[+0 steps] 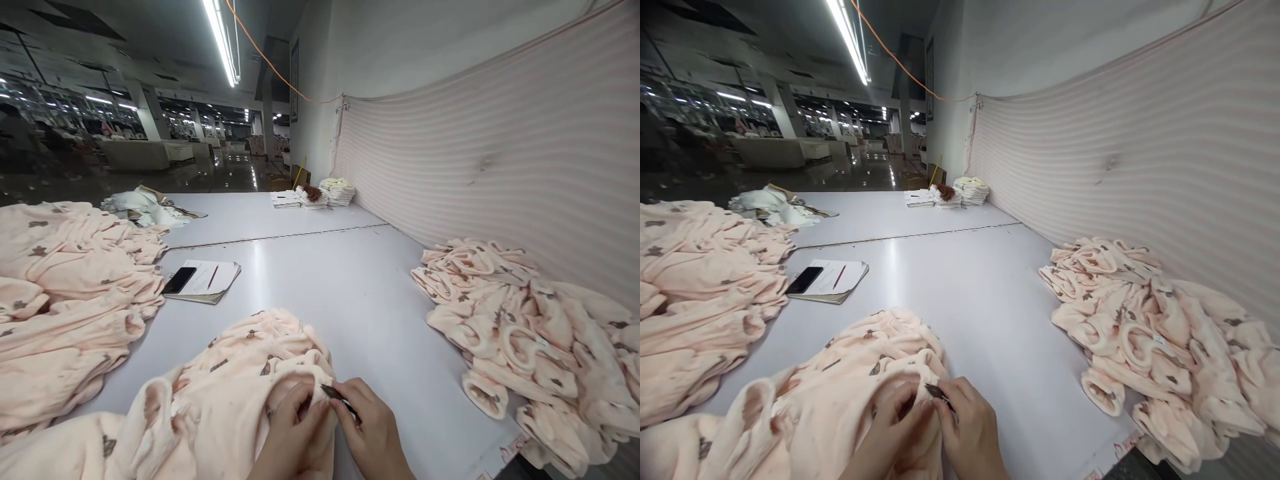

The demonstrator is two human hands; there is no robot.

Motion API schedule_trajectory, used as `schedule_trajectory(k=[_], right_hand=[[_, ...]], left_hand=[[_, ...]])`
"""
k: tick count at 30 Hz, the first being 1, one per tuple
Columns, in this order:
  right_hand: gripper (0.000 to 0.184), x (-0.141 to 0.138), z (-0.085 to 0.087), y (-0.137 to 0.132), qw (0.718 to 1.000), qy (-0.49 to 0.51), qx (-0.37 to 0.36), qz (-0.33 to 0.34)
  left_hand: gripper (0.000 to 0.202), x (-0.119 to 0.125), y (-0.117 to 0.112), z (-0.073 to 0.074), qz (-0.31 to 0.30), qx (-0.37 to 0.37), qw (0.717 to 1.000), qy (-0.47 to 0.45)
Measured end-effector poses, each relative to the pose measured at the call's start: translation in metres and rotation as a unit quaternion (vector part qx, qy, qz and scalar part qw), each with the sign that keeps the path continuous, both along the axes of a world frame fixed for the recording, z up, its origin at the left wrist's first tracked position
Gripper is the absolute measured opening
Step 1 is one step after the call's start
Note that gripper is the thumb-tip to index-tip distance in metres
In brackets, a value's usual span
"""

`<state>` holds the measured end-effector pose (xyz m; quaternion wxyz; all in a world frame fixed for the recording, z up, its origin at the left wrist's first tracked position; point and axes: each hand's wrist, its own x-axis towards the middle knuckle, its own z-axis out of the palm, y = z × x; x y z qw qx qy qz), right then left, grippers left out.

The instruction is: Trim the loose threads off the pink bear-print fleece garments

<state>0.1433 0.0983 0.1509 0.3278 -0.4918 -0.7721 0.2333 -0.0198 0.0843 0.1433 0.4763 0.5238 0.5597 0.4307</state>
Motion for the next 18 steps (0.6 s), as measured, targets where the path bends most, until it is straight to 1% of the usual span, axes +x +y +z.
schedule_trajectory(k=[3, 5, 7, 8, 9, 10, 12, 14, 16, 18], right_hand=[[0.026, -0.002, 0.001, 0.003, 0.998, -0.036, 0.041, 0.013], [0.026, -0.001, 0.002, 0.005, 0.998, -0.038, 0.043, 0.015], [0.024, 0.001, 0.003, 0.006, 1.0, -0.014, 0.011, 0.008], [0.022, 0.002, 0.003, 0.007, 1.0, 0.01, -0.015, 0.0], [0.021, 0.002, 0.002, 0.007, 0.998, 0.04, -0.044, -0.012], [0.019, 0.001, 0.001, 0.007, 0.994, 0.073, -0.076, -0.026], [0.017, -0.003, -0.001, 0.007, 0.981, 0.133, -0.137, -0.047], [0.019, -0.01, -0.003, 0.007, 0.965, 0.182, -0.18, -0.061], [0.019, -0.018, -0.001, 0.007, 0.944, 0.238, -0.213, -0.077], [0.016, -0.023, 0.003, 0.007, 0.911, 0.309, -0.259, -0.089]], left_hand=[[0.027, 0.0, 0.0, 0.002, 0.004, -0.004, 1.0, -0.003], [0.024, -0.001, 0.0, 0.003, 0.003, 0.005, 1.0, 0.013], [0.02, -0.002, 0.0, 0.004, 0.003, 0.034, 0.998, 0.052], [0.018, -0.003, 0.0, 0.003, 0.008, 0.06, 0.994, 0.09], [0.018, -0.003, -0.001, 0.001, 0.019, 0.099, 0.984, 0.145], [0.019, -0.002, -0.002, -0.002, 0.03, 0.146, 0.967, 0.208], [0.02, 0.001, -0.006, -0.009, 0.046, 0.234, 0.917, 0.318], [0.02, 0.006, -0.011, -0.017, 0.065, 0.319, 0.863, 0.385], [0.016, 0.009, -0.017, -0.022, 0.109, 0.358, 0.822, 0.43], [0.013, 0.007, -0.022, -0.023, 0.13, 0.375, 0.784, 0.477]])
